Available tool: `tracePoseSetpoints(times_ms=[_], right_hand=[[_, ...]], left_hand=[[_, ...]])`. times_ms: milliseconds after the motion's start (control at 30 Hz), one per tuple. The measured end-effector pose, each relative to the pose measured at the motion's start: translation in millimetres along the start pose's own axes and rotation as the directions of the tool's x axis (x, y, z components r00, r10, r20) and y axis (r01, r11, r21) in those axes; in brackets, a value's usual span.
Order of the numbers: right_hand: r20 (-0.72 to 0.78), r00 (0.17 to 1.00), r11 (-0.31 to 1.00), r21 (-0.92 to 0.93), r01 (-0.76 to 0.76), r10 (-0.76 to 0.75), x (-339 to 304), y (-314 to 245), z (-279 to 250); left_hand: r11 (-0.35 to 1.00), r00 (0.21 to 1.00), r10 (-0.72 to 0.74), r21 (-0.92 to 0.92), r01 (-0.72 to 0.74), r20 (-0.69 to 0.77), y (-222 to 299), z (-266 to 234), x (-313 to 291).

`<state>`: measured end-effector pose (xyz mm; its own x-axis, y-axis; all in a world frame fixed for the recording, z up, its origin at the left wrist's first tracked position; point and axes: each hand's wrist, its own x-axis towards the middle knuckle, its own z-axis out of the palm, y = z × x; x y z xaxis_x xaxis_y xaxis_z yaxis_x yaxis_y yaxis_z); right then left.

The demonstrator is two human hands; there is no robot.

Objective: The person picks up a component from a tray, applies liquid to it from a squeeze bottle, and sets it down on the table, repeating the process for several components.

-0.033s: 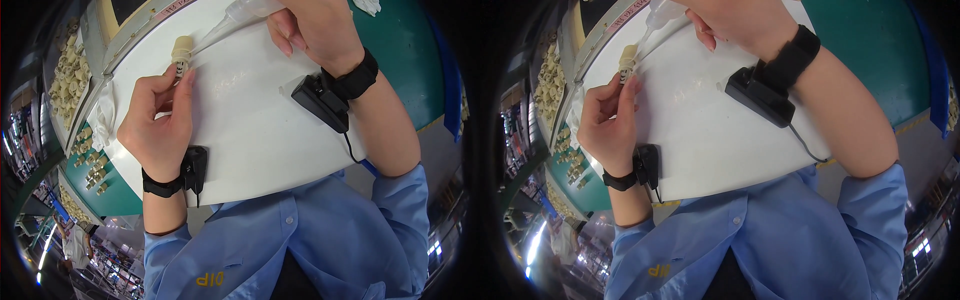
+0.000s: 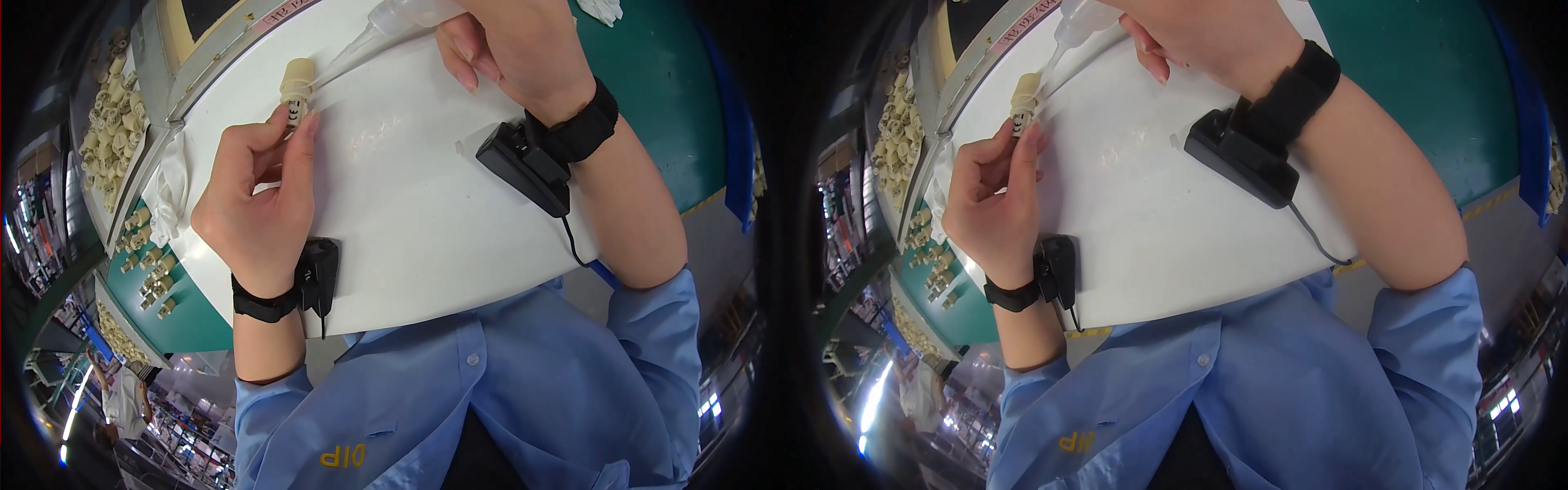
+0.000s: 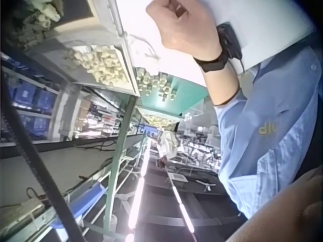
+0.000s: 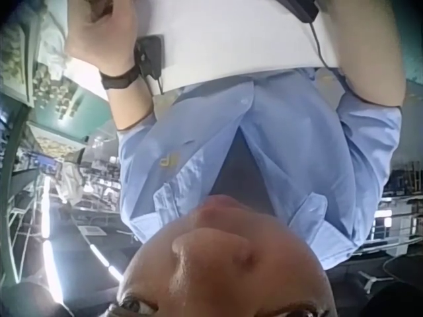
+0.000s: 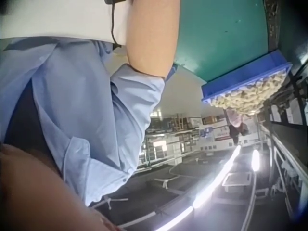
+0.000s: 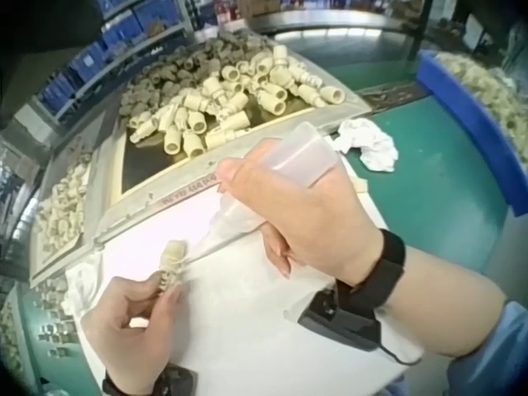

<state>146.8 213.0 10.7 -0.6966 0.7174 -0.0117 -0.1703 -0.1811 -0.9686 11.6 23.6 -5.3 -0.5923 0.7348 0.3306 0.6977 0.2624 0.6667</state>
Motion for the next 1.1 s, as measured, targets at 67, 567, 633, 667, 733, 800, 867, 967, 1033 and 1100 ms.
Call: tracePoseSetpoints(times_ms=[67,567,633,667,733,800,867,967,1033,1100], right_hand=[[0.001,1.0,1.0,0.004,0.003,-0.003,0.0,1.6,0.9],[0.033,0.999,1.0,-0.003,0.026,-0.026,1.0,4.5,-1.2],[0.031,0.999,1.0,-0.002,0.025,-0.025,0.5,4.8,-1.2],[0.031,0.999,1.0,-0.002,0.025,-0.025,0.3,5.0,-1.3],[0.035,0.999,0.999,-0.006,0.031,-0.031,0.5,5.2,-1.9],[0.046,0.998,0.999,-0.013,0.044,-0.043,0.8,5.5,-2.7],[0.051,0.998,0.999,-0.008,0.044,-0.043,1.4,6.1,-2.4],[0.06,0.997,0.999,0.001,0.044,-0.044,2.0,7.2,-1.7],[0.064,0.997,0.999,0.0,0.044,-0.044,2.5,7.2,-2.3],[0.066,0.997,0.999,-0.001,0.043,-0.043,2.5,7.0,-2.7]], left_hand=[[1.0,1.0,-0.001,-0.003,0.001,-0.008,-0.6,-0.1,-0.7],[0.997,0.997,-0.069,-0.047,0.068,-0.031,1.3,1.4,-1.1],[0.996,0.996,-0.08,-0.042,0.078,-0.029,3.5,1.2,-1.0],[0.995,0.996,-0.09,-0.039,0.089,-0.028,4.8,1.3,-1.0],[0.994,0.995,-0.1,-0.036,0.099,-0.026,5.4,1.3,-1.1],[0.996,0.995,-0.093,-0.01,0.093,-0.028,5.0,1.1,-1.0],[0.996,0.995,-0.091,0.005,0.091,-0.029,5.2,0.9,-1.4],[0.992,0.992,-0.122,-0.048,0.12,-0.041,6.9,0.9,-1.7],[0.993,0.993,-0.114,-0.043,0.112,-0.039,6.2,1.3,-1.3],[0.995,0.994,-0.099,-0.03,0.098,-0.037,5.2,1.6,-1.2]])
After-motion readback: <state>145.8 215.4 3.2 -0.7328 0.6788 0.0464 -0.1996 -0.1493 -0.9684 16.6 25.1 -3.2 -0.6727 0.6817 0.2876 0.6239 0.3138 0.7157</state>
